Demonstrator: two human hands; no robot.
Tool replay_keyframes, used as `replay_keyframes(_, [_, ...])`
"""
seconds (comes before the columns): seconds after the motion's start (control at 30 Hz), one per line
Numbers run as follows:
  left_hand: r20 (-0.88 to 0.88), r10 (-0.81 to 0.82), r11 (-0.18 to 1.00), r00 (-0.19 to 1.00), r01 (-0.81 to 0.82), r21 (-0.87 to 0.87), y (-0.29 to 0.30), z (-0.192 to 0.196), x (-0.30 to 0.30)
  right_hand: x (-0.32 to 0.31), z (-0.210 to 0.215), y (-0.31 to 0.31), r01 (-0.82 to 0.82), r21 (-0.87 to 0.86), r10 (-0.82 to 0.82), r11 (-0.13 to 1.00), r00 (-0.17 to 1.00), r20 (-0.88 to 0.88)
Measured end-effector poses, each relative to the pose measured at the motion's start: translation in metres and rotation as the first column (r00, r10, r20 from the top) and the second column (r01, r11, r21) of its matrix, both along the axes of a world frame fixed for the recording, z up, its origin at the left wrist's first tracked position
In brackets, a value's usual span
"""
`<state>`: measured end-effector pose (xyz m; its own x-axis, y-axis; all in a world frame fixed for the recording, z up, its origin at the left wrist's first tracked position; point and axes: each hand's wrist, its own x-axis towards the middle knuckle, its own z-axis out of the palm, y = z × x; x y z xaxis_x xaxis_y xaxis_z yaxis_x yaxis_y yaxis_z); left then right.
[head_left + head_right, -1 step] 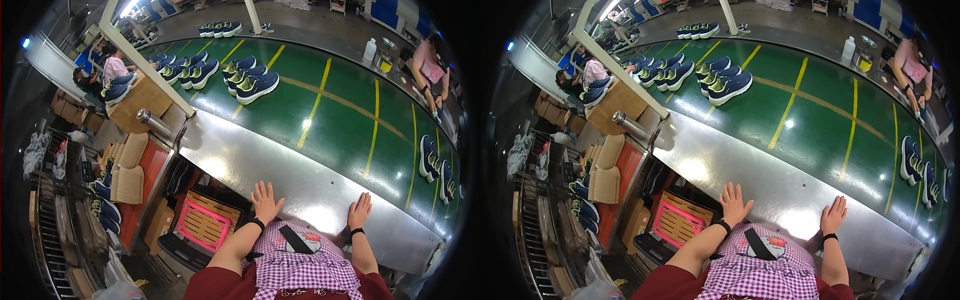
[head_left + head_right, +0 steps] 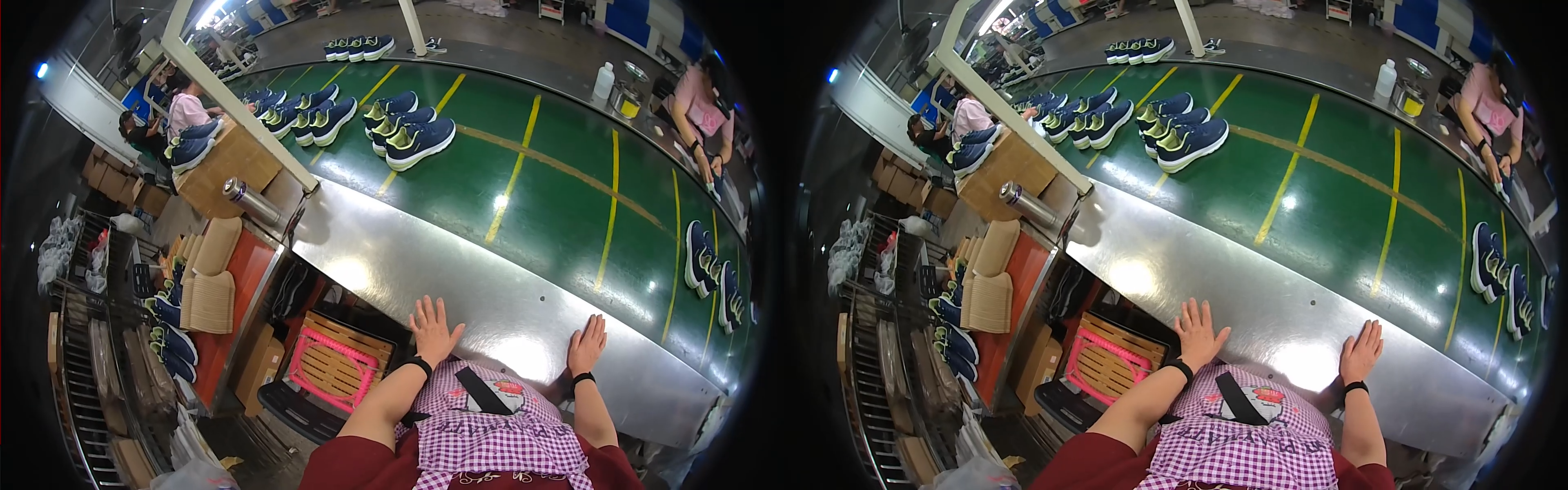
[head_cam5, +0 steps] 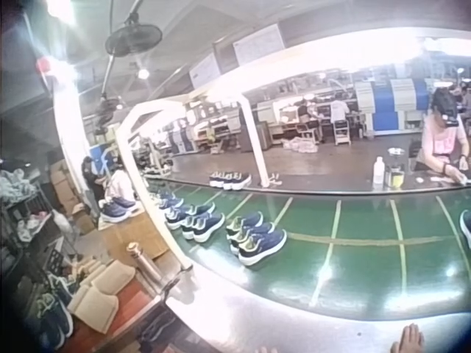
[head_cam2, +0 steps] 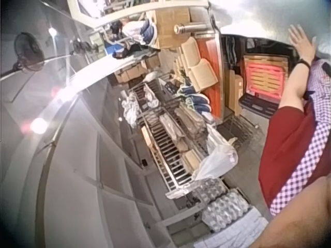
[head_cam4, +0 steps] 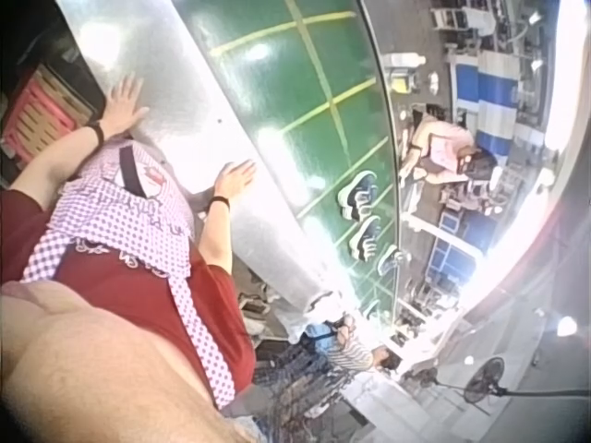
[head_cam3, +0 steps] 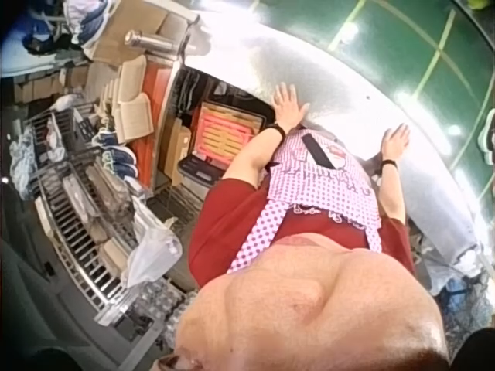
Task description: Inspect and organize sneakers on a conveyor belt in a shoe manufacturing facility.
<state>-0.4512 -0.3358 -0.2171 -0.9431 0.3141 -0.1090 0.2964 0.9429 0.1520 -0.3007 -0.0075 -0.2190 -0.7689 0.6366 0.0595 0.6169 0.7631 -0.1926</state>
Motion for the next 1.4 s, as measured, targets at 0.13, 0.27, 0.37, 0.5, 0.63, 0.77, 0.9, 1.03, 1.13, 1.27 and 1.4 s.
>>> replay_keyframes(0.13, [0.007, 0.000, 1.000, 1.000, 0.000, 0.002, -0.002, 0.000, -0.002, -0.001, 0.001, -0.002, 0.012, -0.004, -0.011, 1.000, 1.000, 0.016])
replay_keyframes(0.27, [-0.024, -0.006, 1.000, 1.000, 0.007, 0.029, -0.004, -0.004, -0.003, -0.002, -0.002, -0.002, 0.006, -0.002, -0.006, 1.000, 1.000, 0.020])
replay_keyframes(0.37, [0.021, 0.002, 1.000, 1.000, -0.003, 0.022, -0.005, -0.004, -0.006, -0.003, -0.002, -0.004, 0.008, -0.002, -0.008, 1.000, 1.000, 0.021])
replay_keyframes(0.5, [0.034, -0.006, 0.999, 0.999, 0.005, 0.040, -0.007, -0.004, -0.007, -0.004, -0.005, -0.003, 0.002, 0.000, -0.002, 1.000, 1.000, 0.010])
replay_keyframes(0.63, [0.083, -0.001, 0.997, 0.997, -0.005, 0.076, -0.009, -0.004, -0.007, -0.004, -0.005, -0.005, 0.009, -0.002, -0.009, 1.000, 1.000, -0.008])
replay_keyframes(0.77, [0.075, -0.073, 0.997, 0.995, 0.072, 0.022, -0.012, 0.003, -0.011, -0.004, -0.010, -0.002, 0.027, -0.014, -0.026, 1.000, 0.999, 0.027])
replay_keyframes(0.9, [0.057, -0.206, 0.975, 0.977, 0.199, 0.100, -0.034, 0.013, -0.033, -0.008, -0.015, -0.003, 0.004, -0.035, -0.004, 0.999, 1.000, -0.022])
replay_keyframes(1.03, [0.014, -0.271, 0.924, 0.962, 0.256, 0.284, -0.050, 0.010, -0.058, -0.009, -0.016, 0.002, 0.018, -0.089, -0.022, 0.996, 0.999, -0.044])
replay_keyframes(1.13, [0.047, -0.207, 0.865, 0.977, 0.161, 0.476, -0.056, 0.003, -0.081, -0.011, -0.010, -0.007, 0.040, -0.171, -0.051, 0.984, 0.997, -0.058])
replay_keyframes(1.27, [-0.055, -0.213, 0.850, 0.976, 0.213, 0.482, -0.056, 0.001, -0.133, -0.012, -0.008, -0.047, -0.009, -0.166, -0.007, 0.986, 0.996, -0.092])
replay_keyframes(1.4, [-0.208, -0.220, 0.858, 0.953, 0.291, 0.424, -0.055, -0.001, -0.207, -0.014, -0.001, -0.095, -0.005, -0.252, -0.013, 0.968, 0.998, -0.069])
